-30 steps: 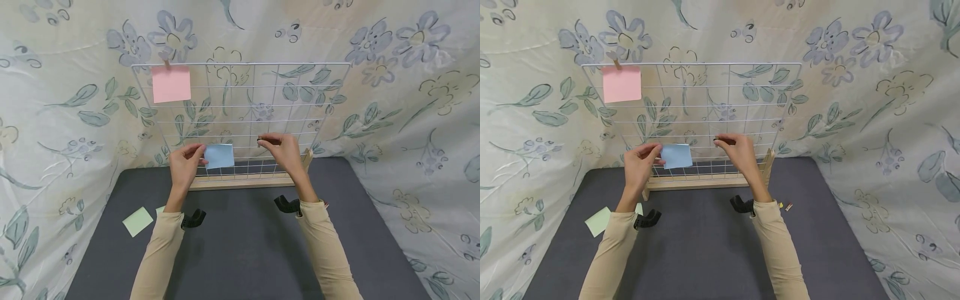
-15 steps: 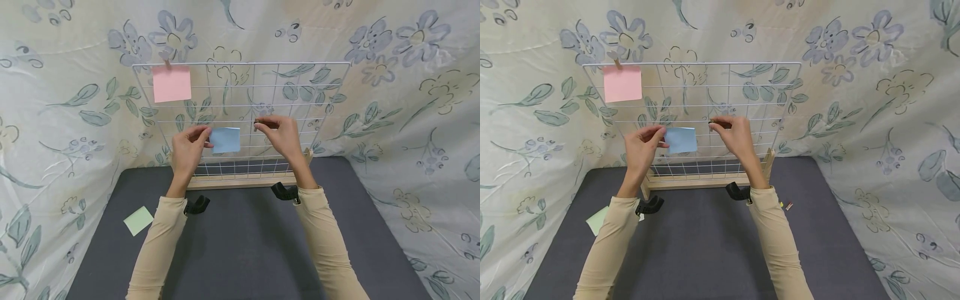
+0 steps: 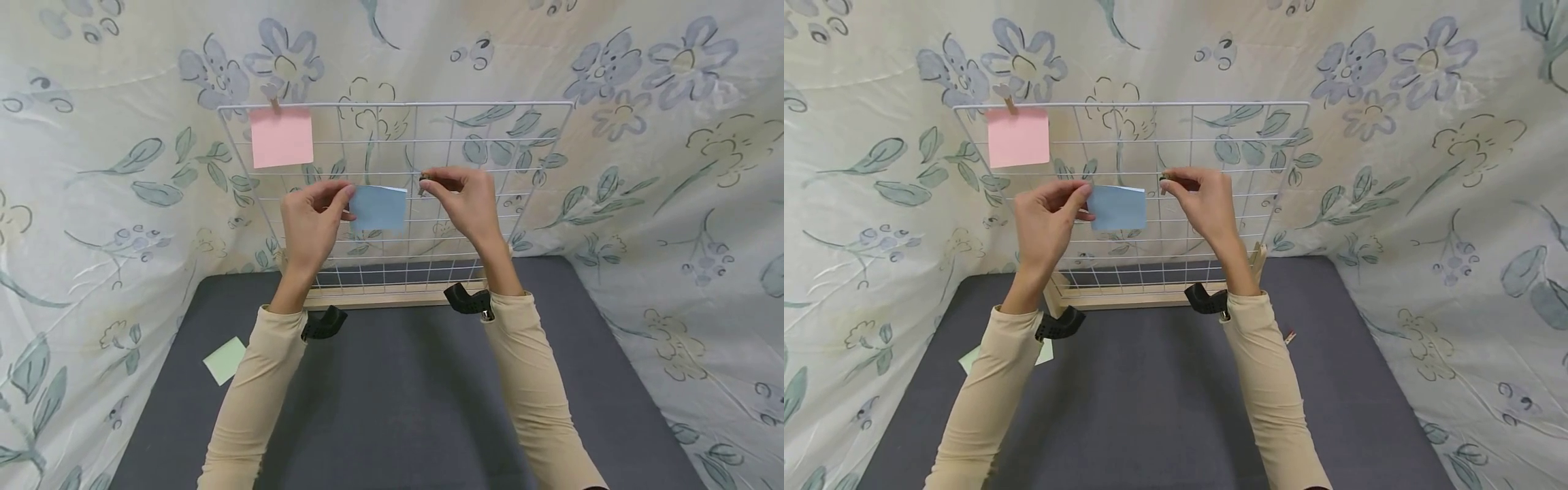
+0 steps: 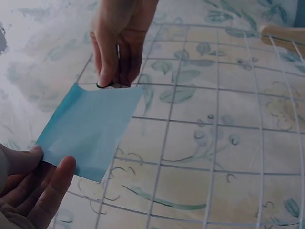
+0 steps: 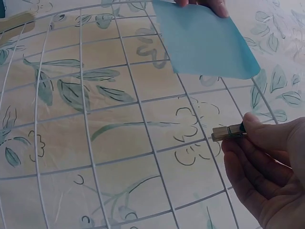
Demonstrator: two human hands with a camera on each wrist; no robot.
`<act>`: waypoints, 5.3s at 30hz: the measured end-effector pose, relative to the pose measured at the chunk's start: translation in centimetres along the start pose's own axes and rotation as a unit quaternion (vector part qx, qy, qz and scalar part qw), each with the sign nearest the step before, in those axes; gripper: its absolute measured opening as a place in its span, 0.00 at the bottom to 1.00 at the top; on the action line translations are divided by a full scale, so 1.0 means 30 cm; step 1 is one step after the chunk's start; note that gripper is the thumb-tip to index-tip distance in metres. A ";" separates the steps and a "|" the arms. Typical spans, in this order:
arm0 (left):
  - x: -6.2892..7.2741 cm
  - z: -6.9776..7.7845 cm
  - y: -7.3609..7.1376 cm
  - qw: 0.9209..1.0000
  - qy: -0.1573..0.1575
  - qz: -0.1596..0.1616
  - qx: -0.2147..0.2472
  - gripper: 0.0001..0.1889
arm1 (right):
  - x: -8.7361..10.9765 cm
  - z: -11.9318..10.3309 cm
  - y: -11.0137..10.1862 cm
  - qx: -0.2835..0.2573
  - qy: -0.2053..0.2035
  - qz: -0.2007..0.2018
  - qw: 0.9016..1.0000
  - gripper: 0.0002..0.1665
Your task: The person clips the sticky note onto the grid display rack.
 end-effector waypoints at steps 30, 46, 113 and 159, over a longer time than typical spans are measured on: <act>-0.207 0.072 -0.038 0.996 0.003 0.079 -0.028 0.05 | -0.158 -0.179 -0.076 -0.029 -0.053 0.058 0.996 0.10; -0.245 0.023 -0.034 0.994 -0.064 0.084 -0.011 0.07 | -0.303 -0.302 0.046 -0.024 -0.081 -0.013 0.996 0.10; -0.270 0.022 -0.008 0.991 -0.060 0.119 -0.006 0.07 | -0.339 -0.299 0.047 -0.007 -0.039 -0.059 0.997 0.13; -0.014 -0.114 -0.015 0.996 -0.055 0.054 0.041 0.07 | -0.016 -0.050 0.031 -0.113 0.008 -0.014 0.994 0.10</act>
Point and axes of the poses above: each hand's wrist, its own x-axis away from the middle knuckle, its own y-axis out of the palm, z = x × y, the point moved 4 cm from there along -x, towards the middle knuckle, and after that the axes turned 4 degrees about -z, right-handed, at the moved point
